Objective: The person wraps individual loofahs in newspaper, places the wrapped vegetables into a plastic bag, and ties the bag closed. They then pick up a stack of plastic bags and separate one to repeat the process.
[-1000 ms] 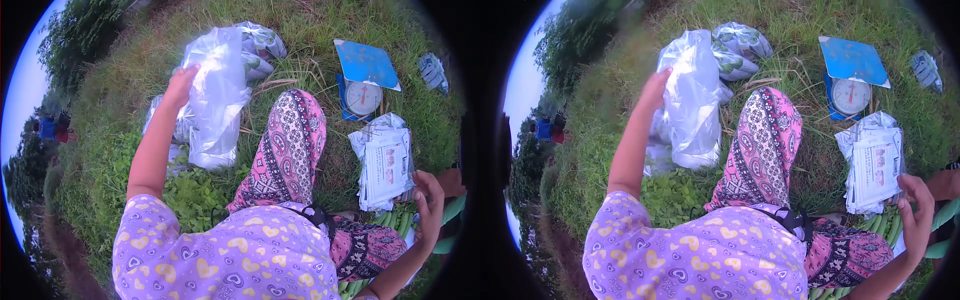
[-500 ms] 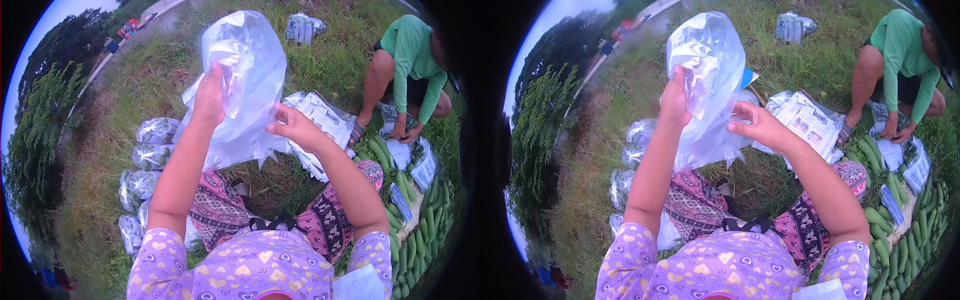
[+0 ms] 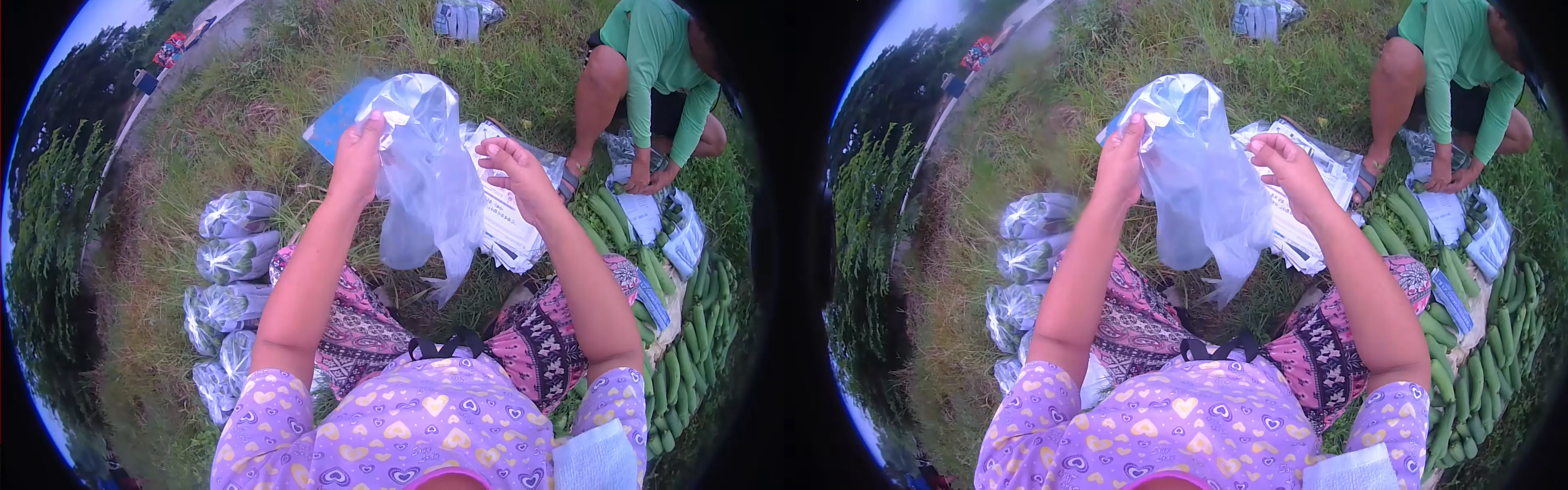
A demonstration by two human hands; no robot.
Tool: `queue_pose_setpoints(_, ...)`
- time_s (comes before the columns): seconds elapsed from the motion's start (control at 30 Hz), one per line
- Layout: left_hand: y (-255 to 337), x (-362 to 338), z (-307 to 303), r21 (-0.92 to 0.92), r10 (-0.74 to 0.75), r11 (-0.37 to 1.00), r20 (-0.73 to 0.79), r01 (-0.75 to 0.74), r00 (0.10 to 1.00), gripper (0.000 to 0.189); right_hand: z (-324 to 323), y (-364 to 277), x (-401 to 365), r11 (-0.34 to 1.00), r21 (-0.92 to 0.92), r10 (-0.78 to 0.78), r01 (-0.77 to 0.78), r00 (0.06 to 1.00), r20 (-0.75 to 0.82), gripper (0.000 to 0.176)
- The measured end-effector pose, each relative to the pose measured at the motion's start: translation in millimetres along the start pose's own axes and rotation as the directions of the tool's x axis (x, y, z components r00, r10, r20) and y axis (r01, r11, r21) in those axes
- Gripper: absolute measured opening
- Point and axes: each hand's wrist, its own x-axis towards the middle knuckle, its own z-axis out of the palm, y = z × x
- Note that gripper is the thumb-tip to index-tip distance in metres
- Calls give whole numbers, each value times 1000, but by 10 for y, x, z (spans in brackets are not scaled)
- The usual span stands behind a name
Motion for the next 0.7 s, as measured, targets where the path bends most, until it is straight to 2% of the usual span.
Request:
queue_pose_setpoints(0.03, 28, -8, 2, 73, -17, 997, 43, 14, 999, 35, 14, 3, 4, 1000, -28, -16, 15, 999, -38, 42)
queue_pose_setpoints(0.1, 127, -57, 38, 218, -56, 976, 124, 28, 991, 34, 110, 32, 36, 969, -75, -240, 236, 970, -50, 55)
queue_pose_setpoints(0.17, 190, -143, 174, 183, -80, 982, 192, 45, 978, 31, 219, -12, -1, 911, -145, -397, 385, 916, -63, 68)
queue_pose_setpoints(0.27, 162, -175, 183, 170, -186, 975, 282, 141, 941, 32, 278, -102, -6, 794, -380, -541, 474, 836, -88, 52)
queue_pose_setpoints(0.3, 155, -168, 168, 173, -230, 968, 310, 183, 922, 34, 223, -95, 43, 838, -336, -479, 430, 874, -79, 44)
queue_pose_setpoints(0.37, 141, -208, 144, 121, -200, 978, 327, 169, 924, 32, 13, -45, 185, 911, -247, -353, 331, 934, -49, 29)
queue_pose_setpoints(0.47, 83, -267, 118, 130, -201, 977, 286, 170, 937, 28, -100, -145, 200, 942, -143, -318, 305, 945, -74, 14)
queue_pose_setpoints(0.6, -89, -238, 9, 256, -210, 953, 182, 160, 960, 26, -182, -243, 198, 929, -195, -326, 313, 945, -35, 15)
queue_pose_setpoints(0.7, -205, -189, -87, 169, -113, 982, 140, 89, 984, 31, -220, -374, 100, 959, -177, -214, 220, 975, 52, 18)
